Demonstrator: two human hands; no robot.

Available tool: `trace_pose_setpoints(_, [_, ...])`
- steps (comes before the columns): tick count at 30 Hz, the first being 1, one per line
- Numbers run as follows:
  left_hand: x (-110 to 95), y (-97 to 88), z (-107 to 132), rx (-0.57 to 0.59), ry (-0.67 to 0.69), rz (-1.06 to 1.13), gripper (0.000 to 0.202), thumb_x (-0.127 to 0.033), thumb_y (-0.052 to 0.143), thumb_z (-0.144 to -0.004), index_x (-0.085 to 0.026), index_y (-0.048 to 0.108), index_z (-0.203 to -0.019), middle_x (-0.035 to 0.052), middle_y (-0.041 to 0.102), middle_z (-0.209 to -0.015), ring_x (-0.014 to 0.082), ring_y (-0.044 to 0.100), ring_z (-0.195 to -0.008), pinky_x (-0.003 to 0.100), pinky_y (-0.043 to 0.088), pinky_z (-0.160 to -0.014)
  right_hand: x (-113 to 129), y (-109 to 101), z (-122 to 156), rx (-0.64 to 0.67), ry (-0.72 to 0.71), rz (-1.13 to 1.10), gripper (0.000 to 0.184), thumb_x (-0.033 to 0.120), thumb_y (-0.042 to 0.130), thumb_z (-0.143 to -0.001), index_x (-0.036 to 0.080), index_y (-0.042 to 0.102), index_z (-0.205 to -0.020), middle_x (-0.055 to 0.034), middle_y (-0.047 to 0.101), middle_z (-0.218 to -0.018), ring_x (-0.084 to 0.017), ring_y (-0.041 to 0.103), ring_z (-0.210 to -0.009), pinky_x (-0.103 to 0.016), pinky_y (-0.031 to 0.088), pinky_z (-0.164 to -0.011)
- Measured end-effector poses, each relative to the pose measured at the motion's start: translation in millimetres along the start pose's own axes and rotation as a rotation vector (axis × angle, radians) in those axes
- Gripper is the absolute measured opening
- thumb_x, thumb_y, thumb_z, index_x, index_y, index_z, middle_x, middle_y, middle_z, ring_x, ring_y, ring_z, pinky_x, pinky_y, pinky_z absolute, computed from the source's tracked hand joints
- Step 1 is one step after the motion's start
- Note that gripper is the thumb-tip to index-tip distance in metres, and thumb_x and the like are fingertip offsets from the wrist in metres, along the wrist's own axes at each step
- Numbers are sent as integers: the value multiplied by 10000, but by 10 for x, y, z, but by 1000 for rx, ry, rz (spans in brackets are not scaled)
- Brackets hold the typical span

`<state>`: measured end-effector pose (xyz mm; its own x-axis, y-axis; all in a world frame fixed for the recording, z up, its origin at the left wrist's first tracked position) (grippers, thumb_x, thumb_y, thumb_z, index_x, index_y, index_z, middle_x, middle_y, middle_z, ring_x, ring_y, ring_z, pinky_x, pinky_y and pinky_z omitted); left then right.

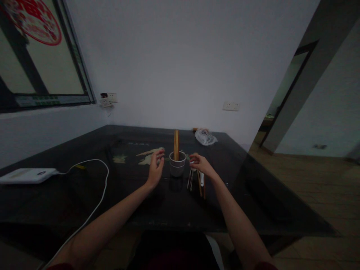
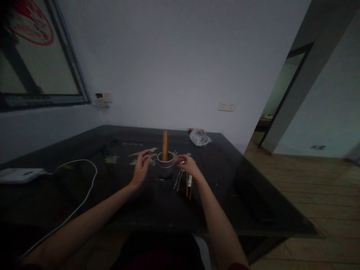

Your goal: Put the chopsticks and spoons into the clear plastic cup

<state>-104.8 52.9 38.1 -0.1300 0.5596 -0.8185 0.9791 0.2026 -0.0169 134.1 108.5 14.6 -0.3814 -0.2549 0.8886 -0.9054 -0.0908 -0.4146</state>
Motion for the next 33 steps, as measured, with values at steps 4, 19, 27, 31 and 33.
trace_pose_setpoints(4, [-558,212,158,198,219,-107,192,-280,498,-837,-234,621,-977,73,568,-1150,235,484,-1147,377,327,-1044,5,-248,92,-94,54,213,201,202,598,-749,130,657,-926,-55,689,-764,-151,648,-661,-257,510,-633])
trace_pose_setpoints(19, [-125,1100,674,759,410,-608,208,-183,468,-837,-206,596,-999,86,610,-1028,227,524,-989,353,418,-863,200,-55,455,-89,250,964,205,252,566,-811,147,703,-921,-188,682,-991,-275,646,-955,-342,481,-774])
trace_pose_setpoints(27, [-61,1138,737,813,391,-805,231,-203,510,-830,-193,536,-1059,76,560,-1124,226,488,-1053,358,441,-872,164,15,462,-57,241,1118,297,312,599,-816,130,665,-1041,-171,628,-1105,-272,600,-1033,-324,482,-795])
trace_pose_setpoints(31, [-93,1112,717,797,390,-831,219,-201,504,-836,-189,536,-1052,77,558,-1131,223,486,-1065,360,437,-905,196,64,475,-64,211,1166,285,305,569,-838,121,674,-1030,-173,612,-1127,-275,548,-1089,-308,476,-811])
trace_pose_setpoints(33, [-97,1102,704,798,381,-835,211,-202,503,-836,-187,541,-1043,79,559,-1131,222,492,-1059,361,439,-911,221,82,485,-75,196,1180,276,277,534,-855,108,681,-1015,-181,610,-1126,-280,529,-1104,-315,475,-821])
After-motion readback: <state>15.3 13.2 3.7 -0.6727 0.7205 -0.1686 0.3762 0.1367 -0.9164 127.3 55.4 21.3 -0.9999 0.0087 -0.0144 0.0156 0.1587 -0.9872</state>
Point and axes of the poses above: each hand's wrist, its own z-axis away from the middle knuckle, its own y-axis out of the palm, x = y × z, the point moved 5 cm from there along -z, towards the middle knuckle
